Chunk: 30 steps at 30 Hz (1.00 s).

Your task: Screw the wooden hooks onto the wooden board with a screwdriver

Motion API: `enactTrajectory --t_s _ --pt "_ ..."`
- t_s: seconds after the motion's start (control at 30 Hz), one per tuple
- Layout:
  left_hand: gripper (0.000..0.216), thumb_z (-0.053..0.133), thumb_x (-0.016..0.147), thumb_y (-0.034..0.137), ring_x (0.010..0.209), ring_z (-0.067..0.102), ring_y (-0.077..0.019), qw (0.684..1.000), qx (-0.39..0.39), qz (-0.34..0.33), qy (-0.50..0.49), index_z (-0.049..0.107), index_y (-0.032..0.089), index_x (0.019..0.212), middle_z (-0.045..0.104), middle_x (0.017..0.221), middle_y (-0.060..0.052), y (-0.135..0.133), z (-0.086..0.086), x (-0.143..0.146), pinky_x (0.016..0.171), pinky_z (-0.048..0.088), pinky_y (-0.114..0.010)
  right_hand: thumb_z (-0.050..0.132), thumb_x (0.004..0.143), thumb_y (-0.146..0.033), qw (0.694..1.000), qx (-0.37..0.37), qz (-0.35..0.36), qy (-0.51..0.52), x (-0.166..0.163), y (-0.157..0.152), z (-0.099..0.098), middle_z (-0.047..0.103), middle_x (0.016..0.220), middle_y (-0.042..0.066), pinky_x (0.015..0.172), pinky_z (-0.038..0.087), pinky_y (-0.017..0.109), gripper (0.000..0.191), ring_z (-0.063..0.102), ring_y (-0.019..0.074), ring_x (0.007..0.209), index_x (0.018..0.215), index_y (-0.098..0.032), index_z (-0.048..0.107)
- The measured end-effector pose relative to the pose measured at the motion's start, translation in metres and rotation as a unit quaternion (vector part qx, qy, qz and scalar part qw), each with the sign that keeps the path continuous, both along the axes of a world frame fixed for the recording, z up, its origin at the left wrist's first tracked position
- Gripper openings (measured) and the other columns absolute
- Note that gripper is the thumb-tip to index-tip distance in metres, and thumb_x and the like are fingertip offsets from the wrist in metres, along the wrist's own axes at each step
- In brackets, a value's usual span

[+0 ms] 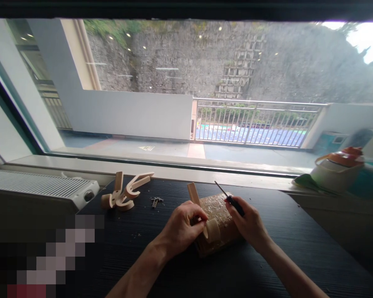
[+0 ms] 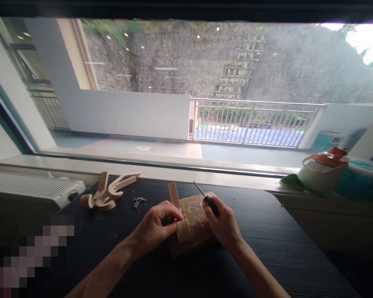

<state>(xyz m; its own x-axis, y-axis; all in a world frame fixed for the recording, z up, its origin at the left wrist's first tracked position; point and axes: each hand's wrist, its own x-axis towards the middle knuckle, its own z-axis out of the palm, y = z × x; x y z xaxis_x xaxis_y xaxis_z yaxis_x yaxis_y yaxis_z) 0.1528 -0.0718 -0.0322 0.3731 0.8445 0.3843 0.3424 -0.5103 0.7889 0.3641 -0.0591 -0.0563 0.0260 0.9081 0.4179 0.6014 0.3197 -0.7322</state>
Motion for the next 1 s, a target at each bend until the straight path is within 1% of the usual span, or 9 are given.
enactTrajectory --t_s 0.13,0.27,0.6,0.67,0.77,0.83,0.9,0.93,1.0 --pt "0.017 0.056 0.068 0.004 0.074 0.057 -0.0130 1.000 -0.012 -0.015 0.003 0.067 0.016 0.074 0.059 0.077 -0.002 0.001 0.001 -0.001 0.069 0.046 -0.023 0.050 0.082 -0.044 1.000 -0.005 -0.003 0.004 0.000 0.000 0.000 0.065 0.081 0.002 0.067 0.044 0.026 0.029 0.059 0.0172 0.074 0.091 -0.019 0.061" --pt "0.016 0.055 0.069 0.005 0.071 0.055 -0.0120 1.000 -0.014 -0.017 0.018 0.065 0.017 0.073 0.057 0.078 -0.001 -0.001 0.001 -0.001 0.066 0.045 -0.023 0.050 0.082 -0.044 1.000 -0.012 0.000 0.003 0.000 -0.001 0.001 0.066 0.083 0.002 0.069 0.044 0.027 0.029 0.060 0.0181 0.077 0.091 -0.020 0.061" --pt "0.011 0.057 0.068 0.006 0.072 0.053 -0.0130 0.999 0.010 -0.010 0.042 0.061 0.017 0.069 0.057 0.076 -0.001 -0.002 0.000 0.002 0.066 0.043 -0.024 0.049 0.082 -0.044 1.000 -0.007 0.003 0.001 0.000 0.000 0.002 0.062 0.074 0.001 0.064 0.043 0.026 0.028 0.056 0.0156 0.068 0.088 -0.020 0.060" --pt "0.008 0.058 0.069 0.009 0.071 0.053 -0.0130 1.000 0.001 -0.004 0.026 0.062 0.016 0.069 0.058 0.076 -0.001 -0.003 0.000 0.004 0.065 0.043 -0.023 0.049 0.082 -0.045 1.000 -0.006 0.004 0.001 0.000 0.000 0.002 0.062 0.074 0.001 0.064 0.043 0.026 0.028 0.056 0.0155 0.068 0.088 -0.020 0.060" --pt "0.004 0.058 0.072 0.015 0.069 0.055 -0.0128 0.998 -0.035 0.027 -0.049 0.062 0.016 0.072 0.060 0.074 -0.001 -0.003 0.000 0.007 0.063 0.045 -0.023 0.048 0.083 -0.046 1.000 -0.011 -0.011 -0.003 0.000 -0.001 0.002 0.063 0.075 0.001 0.065 0.043 0.026 0.029 0.057 0.0160 0.069 0.090 -0.021 0.060" --pt "0.006 0.057 0.074 0.018 0.069 0.056 -0.0128 0.990 -0.053 0.059 -0.114 0.061 0.015 0.077 0.061 0.074 -0.001 -0.001 0.002 0.006 0.065 0.046 -0.023 0.047 0.083 -0.047 1.000 -0.017 -0.020 -0.017 0.000 -0.002 0.002 0.064 0.077 0.001 0.066 0.043 0.026 0.030 0.058 0.0167 0.071 0.092 -0.022 0.060" --pt "0.013 0.058 0.073 0.020 0.072 0.057 -0.0131 0.983 -0.070 0.080 -0.152 0.062 0.016 0.084 0.062 0.076 -0.001 0.001 0.005 0.003 0.068 0.046 -0.024 0.046 0.084 -0.046 0.999 -0.012 -0.021 -0.040 0.001 -0.002 0.003 0.065 0.080 0.001 0.067 0.043 0.027 0.029 0.060 0.0175 0.074 0.094 -0.023 0.060" --pt "0.018 0.058 0.072 0.020 0.072 0.058 -0.0131 0.981 -0.086 0.084 -0.152 0.062 0.016 0.089 0.062 0.077 -0.001 0.002 0.008 0.000 0.068 0.046 -0.024 0.045 0.084 -0.045 0.998 0.000 -0.024 -0.053 0.003 -0.001 0.004 0.065 0.083 0.002 0.069 0.043 0.027 0.029 0.060 0.0180 0.077 0.094 -0.023 0.060" --pt "0.020 0.056 0.071 0.018 0.069 0.057 -0.0128 0.981 -0.127 0.088 -0.119 0.064 0.015 0.089 0.062 0.074 0.000 0.004 0.014 -0.007 0.065 0.046 -0.023 0.043 0.085 -0.043 0.995 0.037 -0.044 -0.080 0.008 0.003 0.004 0.065 0.090 0.004 0.076 0.043 0.029 0.028 0.059 0.0193 0.085 0.094 -0.021 0.059"
